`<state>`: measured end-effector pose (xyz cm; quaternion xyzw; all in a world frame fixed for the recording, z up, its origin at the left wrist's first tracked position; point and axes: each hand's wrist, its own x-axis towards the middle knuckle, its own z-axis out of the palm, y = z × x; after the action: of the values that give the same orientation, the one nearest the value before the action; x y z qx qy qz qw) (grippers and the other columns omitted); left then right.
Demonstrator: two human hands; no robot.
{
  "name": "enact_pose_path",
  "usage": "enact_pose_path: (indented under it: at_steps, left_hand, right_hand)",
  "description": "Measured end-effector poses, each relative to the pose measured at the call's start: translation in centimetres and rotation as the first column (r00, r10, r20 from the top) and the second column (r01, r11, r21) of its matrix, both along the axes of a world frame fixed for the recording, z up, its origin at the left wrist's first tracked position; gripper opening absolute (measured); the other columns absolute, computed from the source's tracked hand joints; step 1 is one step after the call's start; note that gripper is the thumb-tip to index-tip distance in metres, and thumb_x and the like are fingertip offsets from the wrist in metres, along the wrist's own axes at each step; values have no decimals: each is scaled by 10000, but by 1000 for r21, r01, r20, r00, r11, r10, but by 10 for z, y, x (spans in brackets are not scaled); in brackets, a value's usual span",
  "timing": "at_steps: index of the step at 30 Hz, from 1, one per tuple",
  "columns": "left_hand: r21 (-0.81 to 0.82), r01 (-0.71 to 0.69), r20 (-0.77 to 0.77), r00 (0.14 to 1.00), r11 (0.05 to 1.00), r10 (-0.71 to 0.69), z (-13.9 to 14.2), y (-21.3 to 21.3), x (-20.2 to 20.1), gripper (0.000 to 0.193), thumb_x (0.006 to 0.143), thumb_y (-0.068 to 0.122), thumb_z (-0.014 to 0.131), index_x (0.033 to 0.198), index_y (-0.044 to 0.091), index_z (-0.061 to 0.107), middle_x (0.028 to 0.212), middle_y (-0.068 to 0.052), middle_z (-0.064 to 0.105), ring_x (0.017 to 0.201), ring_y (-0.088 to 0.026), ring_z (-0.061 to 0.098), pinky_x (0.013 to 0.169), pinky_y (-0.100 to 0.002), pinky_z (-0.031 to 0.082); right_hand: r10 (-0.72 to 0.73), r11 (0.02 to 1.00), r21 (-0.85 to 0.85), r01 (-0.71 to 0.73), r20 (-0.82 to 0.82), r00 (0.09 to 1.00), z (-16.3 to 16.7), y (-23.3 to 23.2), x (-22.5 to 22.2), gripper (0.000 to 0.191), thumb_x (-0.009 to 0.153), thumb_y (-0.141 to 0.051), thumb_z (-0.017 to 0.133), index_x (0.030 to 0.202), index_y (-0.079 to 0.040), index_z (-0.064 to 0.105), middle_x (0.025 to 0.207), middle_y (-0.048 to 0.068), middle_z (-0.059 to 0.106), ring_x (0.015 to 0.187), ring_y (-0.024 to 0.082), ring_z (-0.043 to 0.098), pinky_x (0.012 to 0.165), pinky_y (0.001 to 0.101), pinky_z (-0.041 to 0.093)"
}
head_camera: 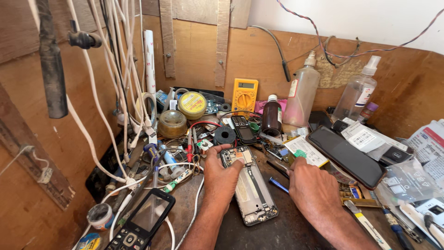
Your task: The person disassembles a smartphone on a cluttered workbench, using a screwdriver and tweezers to remove the battery and internal components. They manipulate the motherboard and connectors, then remove a small circuit board from the device.
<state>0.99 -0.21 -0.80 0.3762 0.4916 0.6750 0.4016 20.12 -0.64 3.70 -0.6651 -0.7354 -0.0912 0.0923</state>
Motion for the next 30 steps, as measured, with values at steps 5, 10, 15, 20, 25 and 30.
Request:
enact_pose_path:
  at_steps: [5,10,15,20,25,30]
  left_hand:
    - [25,9,12,1000,1000,-10,2,-3,-1,487,754,9,714,1218,19,570,1010,-133,723,844,-184,729,736,-319,599]
    - [30,1,-4,1000,1000,-1,2,-1,-1,489,758,6,717,1224,16,572,1002,-136,723,841,-184,724,741,-315,593]
    - [24,16,20,1000,1000,-17,-1,0,-1,491,759,7,712,1227,19,565,1006,-133,734,853,-180,738,752,-308,599]
    - [33,43,37,998,999,-44,0,1,-1,500,766,-7,710,1240,20,554,1017,-142,730,873,-188,736,760,-310,598]
    - [-3,69,32,997,998,-69,2,0,-2,513,772,-29,695,1263,25,554,1013,-158,727,867,-207,731,742,-322,593]
    - [12,91,59,994,996,-92,3,-1,-1,520,777,-45,675,1278,19,554,1035,-159,735,889,-199,735,761,-309,593]
  right_hand:
    - [146,971,215,-103,-194,970,4,-13,-7,206,946,-239,669,1006,-43,690,635,139,725,527,266,699,539,434,547]
    - [129,990,126,-63,-634,762,9,-12,-8,188,923,-249,757,990,-74,745,640,84,703,515,191,585,500,337,464]
    - [413,908,293,-299,-749,518,7,5,6,160,910,-169,749,935,-11,757,932,23,658,748,89,614,653,242,510]
    - [94,928,36,-370,-985,141,-5,16,9,230,974,-160,675,1109,23,639,883,93,737,701,145,605,617,293,503]
    - [16,969,-84,-233,-917,398,-10,6,2,263,940,-201,673,1175,-90,709,899,54,724,740,135,613,650,294,511]
    - [243,969,150,-194,-690,682,-13,-8,-13,300,887,-241,730,1137,-81,777,911,61,809,749,133,734,686,293,579]
